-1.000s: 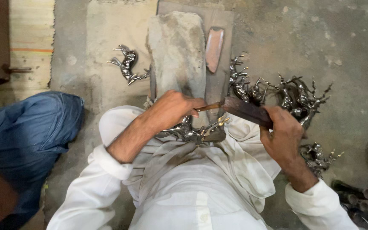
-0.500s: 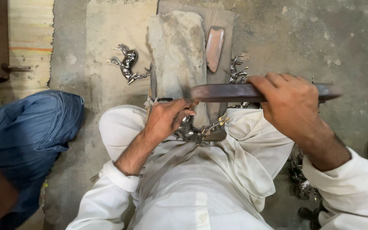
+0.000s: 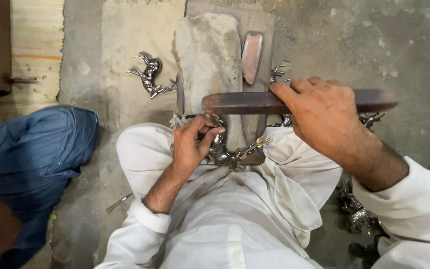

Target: The person sits cross-legged on the floor and uses a wooden mallet with a small punch to hammer and refine details on silver metal animal figurines, holding each figurine steady and repositioning it between strikes.

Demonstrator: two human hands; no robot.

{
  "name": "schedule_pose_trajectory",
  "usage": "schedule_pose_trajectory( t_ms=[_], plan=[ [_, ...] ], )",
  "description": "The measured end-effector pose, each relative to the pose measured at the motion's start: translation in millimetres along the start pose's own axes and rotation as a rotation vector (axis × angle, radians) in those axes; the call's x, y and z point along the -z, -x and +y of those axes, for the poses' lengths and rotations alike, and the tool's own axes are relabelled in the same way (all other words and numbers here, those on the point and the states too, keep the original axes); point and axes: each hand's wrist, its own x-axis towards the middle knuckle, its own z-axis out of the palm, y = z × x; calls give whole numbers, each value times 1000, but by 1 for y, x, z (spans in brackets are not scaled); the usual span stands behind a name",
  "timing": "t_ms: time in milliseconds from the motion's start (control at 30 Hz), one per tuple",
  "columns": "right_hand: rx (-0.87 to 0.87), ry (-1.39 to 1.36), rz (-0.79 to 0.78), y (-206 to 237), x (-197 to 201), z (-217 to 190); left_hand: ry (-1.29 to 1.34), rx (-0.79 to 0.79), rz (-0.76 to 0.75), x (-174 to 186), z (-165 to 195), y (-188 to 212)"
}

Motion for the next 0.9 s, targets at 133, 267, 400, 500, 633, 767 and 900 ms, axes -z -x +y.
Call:
schedule_pose_trajectory(
  t_ms=[133, 267, 400, 500, 633, 767, 900],
  plan=[
    [-148, -260, -110, 13, -7, 10, 197, -128, -15, 4, 3, -12],
    [-297, -540, -202, 33, -27, 16, -12, -280, -240, 11, 8, -26],
    [-226, -518, 164, 58, -52, 9, -90, -365, -340, 12, 12, -33],
    [-279, -473, 365, 72, -61, 3, -24, -400, -376, 13, 12, -33],
    [-316, -295, 250, 83, -53, 1, -205, -464, -433, 11, 10, -33],
    [-328, -330, 198, 83, -48, 0, -238, -465, -472, 10, 11, -38],
    [-301, -291, 222, 87, -51, -2, -254, -443, -572, 12, 12, -49]
  ],
)
